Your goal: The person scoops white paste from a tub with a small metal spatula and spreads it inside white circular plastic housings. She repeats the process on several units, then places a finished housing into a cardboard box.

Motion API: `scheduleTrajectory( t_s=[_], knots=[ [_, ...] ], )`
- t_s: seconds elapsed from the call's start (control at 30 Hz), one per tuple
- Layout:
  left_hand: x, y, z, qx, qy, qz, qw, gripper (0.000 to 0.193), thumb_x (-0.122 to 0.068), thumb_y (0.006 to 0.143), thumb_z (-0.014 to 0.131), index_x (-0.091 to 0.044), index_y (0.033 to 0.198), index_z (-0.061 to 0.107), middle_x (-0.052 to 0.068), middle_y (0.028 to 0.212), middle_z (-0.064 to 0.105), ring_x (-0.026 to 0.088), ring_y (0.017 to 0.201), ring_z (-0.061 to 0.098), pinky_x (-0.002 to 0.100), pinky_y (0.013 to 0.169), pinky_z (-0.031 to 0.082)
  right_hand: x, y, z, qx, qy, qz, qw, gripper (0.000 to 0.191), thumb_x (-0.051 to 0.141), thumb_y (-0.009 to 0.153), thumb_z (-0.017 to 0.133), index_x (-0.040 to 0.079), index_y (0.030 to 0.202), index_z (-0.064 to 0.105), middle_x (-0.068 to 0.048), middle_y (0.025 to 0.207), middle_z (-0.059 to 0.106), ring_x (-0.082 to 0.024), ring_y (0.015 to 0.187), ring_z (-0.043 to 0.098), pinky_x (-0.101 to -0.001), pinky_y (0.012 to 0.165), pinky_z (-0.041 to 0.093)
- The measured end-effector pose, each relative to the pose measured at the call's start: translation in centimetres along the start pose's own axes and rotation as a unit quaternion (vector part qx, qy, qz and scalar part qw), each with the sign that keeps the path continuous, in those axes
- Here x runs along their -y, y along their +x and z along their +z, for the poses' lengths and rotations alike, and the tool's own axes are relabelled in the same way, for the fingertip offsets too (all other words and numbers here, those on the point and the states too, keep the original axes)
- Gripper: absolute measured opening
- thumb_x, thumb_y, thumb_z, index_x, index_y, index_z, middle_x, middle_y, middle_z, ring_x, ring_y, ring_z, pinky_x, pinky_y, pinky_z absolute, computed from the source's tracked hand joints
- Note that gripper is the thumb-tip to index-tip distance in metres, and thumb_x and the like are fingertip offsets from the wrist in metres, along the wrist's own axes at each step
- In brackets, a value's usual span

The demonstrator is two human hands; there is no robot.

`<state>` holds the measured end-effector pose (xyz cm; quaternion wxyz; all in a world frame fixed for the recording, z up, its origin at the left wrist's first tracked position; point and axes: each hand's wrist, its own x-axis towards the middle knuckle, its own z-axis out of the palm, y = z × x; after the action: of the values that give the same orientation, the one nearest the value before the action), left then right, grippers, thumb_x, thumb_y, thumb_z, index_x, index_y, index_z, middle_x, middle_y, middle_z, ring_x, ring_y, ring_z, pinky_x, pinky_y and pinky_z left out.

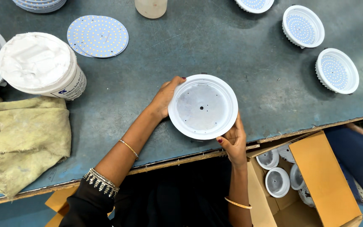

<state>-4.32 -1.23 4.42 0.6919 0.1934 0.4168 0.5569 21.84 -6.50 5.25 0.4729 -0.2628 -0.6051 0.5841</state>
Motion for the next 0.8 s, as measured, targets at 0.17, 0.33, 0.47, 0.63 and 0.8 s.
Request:
scheduleTrajectory(
  t_s=[0.17,0.33,0.47,0.63,0.8],
  knots=[
    [0.6,0.7,-0.4,0.015,-0.03,-0.009,0.999,0.036,-0.022,0.099,0.052,0.008,0.114,0.064,0.018,0.097,0.071,0.022,0.082,0.074,0.034,0.073,0.065,-0.2,0.0,0.2,-0.015,-0.037,0.005,0.999,0.112,0.025,0.083,0.086,-0.008,0.163,0.016,-0.023,0.16,0.039,-0.031,0.15,0.042,-0.0441,0.125,0.036],
    [0.8,0.8,-0.3,0.017,-0.043,-0.029,0.999,0.037,-0.021,0.099,0.051,0.01,0.114,0.064,0.021,0.101,0.072,0.024,0.085,0.075,0.037,0.077,0.065,0.0,0.2,0.5,-0.023,-0.028,-0.021,0.999,0.108,0.032,0.087,0.083,-0.008,0.163,0.018,-0.021,0.161,0.04,-0.029,0.15,0.043,-0.0438,0.125,0.037],
    [1.1,1.0,-0.7,0.036,-0.055,-0.025,0.998,0.037,-0.021,0.1,0.052,0.01,0.115,0.065,0.021,0.104,0.072,0.025,0.087,0.075,0.037,0.079,0.065,-0.4,0.2,0.3,-0.032,-0.039,-0.028,0.998,0.11,0.041,0.087,0.083,-0.008,0.163,0.019,-0.021,0.16,0.041,-0.029,0.15,0.043,-0.0437,0.125,0.037],
    [3.0,2.7,-2.0,0.036,-0.042,0.005,0.998,0.033,-0.021,0.101,0.054,0.007,0.114,0.064,0.017,0.102,0.072,0.024,0.086,0.074,0.038,0.078,0.064,-1.7,-0.2,-0.3,-0.058,-0.045,-0.027,0.997,0.115,0.052,0.084,0.084,-0.007,0.162,0.025,-0.018,0.159,0.043,-0.026,0.148,0.045,-0.041,0.122,0.039],
    [5.3,5.6,-3.5,0.092,-0.067,0.069,0.991,0.03,-0.023,0.105,0.055,0.004,0.113,0.065,0.012,0.099,0.071,0.02,0.084,0.072,0.036,0.075,0.062,-2.5,-0.1,-0.5,-0.057,-0.022,-0.016,0.998,0.108,0.048,0.084,0.084,-0.006,0.161,0.029,-0.016,0.152,0.049,-0.024,0.139,0.05,-0.0389,0.117,0.041]
  ],
)
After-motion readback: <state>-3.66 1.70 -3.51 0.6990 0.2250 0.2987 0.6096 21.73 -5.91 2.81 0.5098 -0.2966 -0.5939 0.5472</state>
